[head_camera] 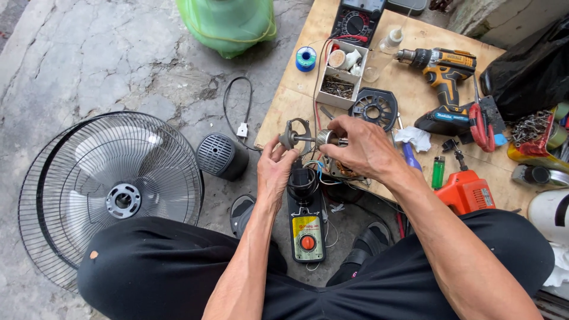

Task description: The person lubricates a fan motor shaft with oil from a bottle, then inserts the shaft into the motor housing. They use a screwdriver to tighten a screw on the motor and later use a power drill to secure additional screws on the motor casing.

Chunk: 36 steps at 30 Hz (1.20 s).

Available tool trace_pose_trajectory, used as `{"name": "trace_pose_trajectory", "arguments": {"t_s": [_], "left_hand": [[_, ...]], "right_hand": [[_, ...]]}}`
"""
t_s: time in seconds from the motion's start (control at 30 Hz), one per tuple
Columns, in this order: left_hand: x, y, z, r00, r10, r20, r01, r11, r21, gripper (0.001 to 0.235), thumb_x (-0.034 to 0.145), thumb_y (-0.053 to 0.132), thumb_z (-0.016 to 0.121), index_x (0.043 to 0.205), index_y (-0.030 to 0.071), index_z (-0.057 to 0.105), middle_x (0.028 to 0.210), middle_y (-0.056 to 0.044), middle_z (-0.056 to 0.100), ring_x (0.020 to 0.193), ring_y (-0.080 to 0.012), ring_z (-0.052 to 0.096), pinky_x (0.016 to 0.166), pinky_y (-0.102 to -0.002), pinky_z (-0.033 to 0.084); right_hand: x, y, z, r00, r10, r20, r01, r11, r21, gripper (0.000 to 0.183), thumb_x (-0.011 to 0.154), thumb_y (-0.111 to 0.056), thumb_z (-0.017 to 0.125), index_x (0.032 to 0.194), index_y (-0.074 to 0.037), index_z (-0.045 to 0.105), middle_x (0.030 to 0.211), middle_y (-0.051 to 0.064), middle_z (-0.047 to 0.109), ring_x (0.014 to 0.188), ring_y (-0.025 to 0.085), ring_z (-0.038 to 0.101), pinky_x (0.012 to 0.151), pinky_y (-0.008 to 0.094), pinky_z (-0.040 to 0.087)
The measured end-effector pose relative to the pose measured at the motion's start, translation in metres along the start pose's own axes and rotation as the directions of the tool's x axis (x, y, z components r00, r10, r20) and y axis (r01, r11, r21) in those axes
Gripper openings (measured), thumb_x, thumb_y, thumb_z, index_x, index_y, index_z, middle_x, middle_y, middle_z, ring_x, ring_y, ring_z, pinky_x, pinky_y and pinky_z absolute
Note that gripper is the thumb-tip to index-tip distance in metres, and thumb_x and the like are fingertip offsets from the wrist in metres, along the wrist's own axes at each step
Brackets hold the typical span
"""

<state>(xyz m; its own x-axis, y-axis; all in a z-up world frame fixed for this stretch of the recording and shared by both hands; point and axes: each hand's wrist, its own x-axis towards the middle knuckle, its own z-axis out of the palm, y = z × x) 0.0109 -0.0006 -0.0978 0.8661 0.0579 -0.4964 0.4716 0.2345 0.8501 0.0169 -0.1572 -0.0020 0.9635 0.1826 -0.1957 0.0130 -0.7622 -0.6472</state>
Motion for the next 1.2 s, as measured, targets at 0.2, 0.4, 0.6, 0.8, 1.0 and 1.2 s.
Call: {"name": "trace_pose_trajectory", "arguments": {"t_s": [0.2, 0.4, 0.6, 0.8, 1.0, 1.2], "left_hand": [[0.004, -0.006, -0.007, 1.0, 0.01, 0.004, -0.01, 1.0, -0.018, 0.069, 0.063, 0.012, 0.067, 0.127, 0.006, 0.042, 0.107, -0.015, 0.059, 0.087, -0.0163, 0.058, 0.08, -0.028, 0.048], [0.009, -0.013, -0.009, 1.0, 0.024, 0.019, -0.024, 1.0, -0.017, 0.07, 0.061, 0.012, 0.07, 0.125, 0.006, 0.044, 0.105, -0.014, 0.06, 0.084, -0.0147, 0.06, 0.077, -0.027, 0.05], [0.01, -0.017, -0.01, 0.999, 0.031, 0.041, -0.03, 0.999, -0.015, 0.075, 0.056, 0.014, 0.075, 0.124, 0.008, 0.046, 0.106, -0.015, 0.059, 0.083, -0.0155, 0.06, 0.074, -0.027, 0.052], [0.016, -0.024, -0.012, 0.998, 0.051, 0.047, -0.05, 0.998, -0.03, 0.075, 0.056, 0.014, 0.074, 0.125, 0.004, 0.044, 0.105, -0.018, 0.057, 0.083, -0.0184, 0.061, 0.073, -0.029, 0.053], [0.016, -0.021, -0.013, 0.998, 0.043, 0.039, -0.043, 0.999, 0.005, 0.074, 0.057, 0.016, 0.073, 0.124, 0.005, 0.045, 0.105, -0.017, 0.057, 0.085, -0.0174, 0.06, 0.075, -0.028, 0.051], [0.008, -0.011, -0.015, 0.999, 0.034, 0.009, -0.034, 0.999, 0.033, 0.071, 0.057, 0.018, 0.072, 0.123, 0.006, 0.046, 0.105, -0.016, 0.059, 0.085, -0.0172, 0.061, 0.075, -0.028, 0.051]], "right_hand": [[0.004, 0.012, 0.019, 0.974, -0.217, -0.063, 0.198, 0.955, -0.22, 0.035, 0.074, -0.017, 0.066, 0.106, -0.007, 0.055, 0.092, 0.013, 0.06, 0.093, 0.026, 0.057, 0.081, 0.039, 0.046], [0.006, 0.001, 0.013, 0.99, 0.142, 0.025, -0.143, 0.987, 0.079, 0.038, 0.079, -0.031, 0.061, 0.102, -0.001, 0.057, 0.086, 0.016, 0.062, 0.087, 0.027, 0.059, 0.078, 0.042, 0.046], [0.018, 0.008, 0.033, 1.0, -0.016, 0.007, 0.016, 1.0, 0.004, 0.035, 0.073, -0.017, 0.066, 0.103, -0.003, 0.055, 0.088, 0.016, 0.061, 0.089, 0.031, 0.058, 0.078, 0.041, 0.047], [0.028, 0.031, 0.061, 0.98, -0.183, -0.083, 0.172, 0.978, -0.122, 0.041, 0.068, -0.016, 0.068, 0.105, -0.01, 0.052, 0.093, 0.012, 0.058, 0.095, 0.028, 0.054, 0.079, 0.041, 0.045], [0.028, -0.013, 0.041, 0.989, 0.117, 0.09, -0.124, 0.989, 0.078, 0.036, 0.079, -0.021, 0.062, 0.107, -0.002, 0.049, 0.094, 0.021, 0.06, 0.096, 0.033, 0.056, 0.085, 0.047, 0.043], [0.031, -0.014, 0.044, 0.962, 0.243, 0.122, -0.261, 0.952, 0.159, 0.047, 0.079, -0.04, 0.058, 0.105, -0.001, 0.053, 0.085, 0.014, 0.064, 0.09, 0.029, 0.058, 0.079, 0.044, 0.043]]}}
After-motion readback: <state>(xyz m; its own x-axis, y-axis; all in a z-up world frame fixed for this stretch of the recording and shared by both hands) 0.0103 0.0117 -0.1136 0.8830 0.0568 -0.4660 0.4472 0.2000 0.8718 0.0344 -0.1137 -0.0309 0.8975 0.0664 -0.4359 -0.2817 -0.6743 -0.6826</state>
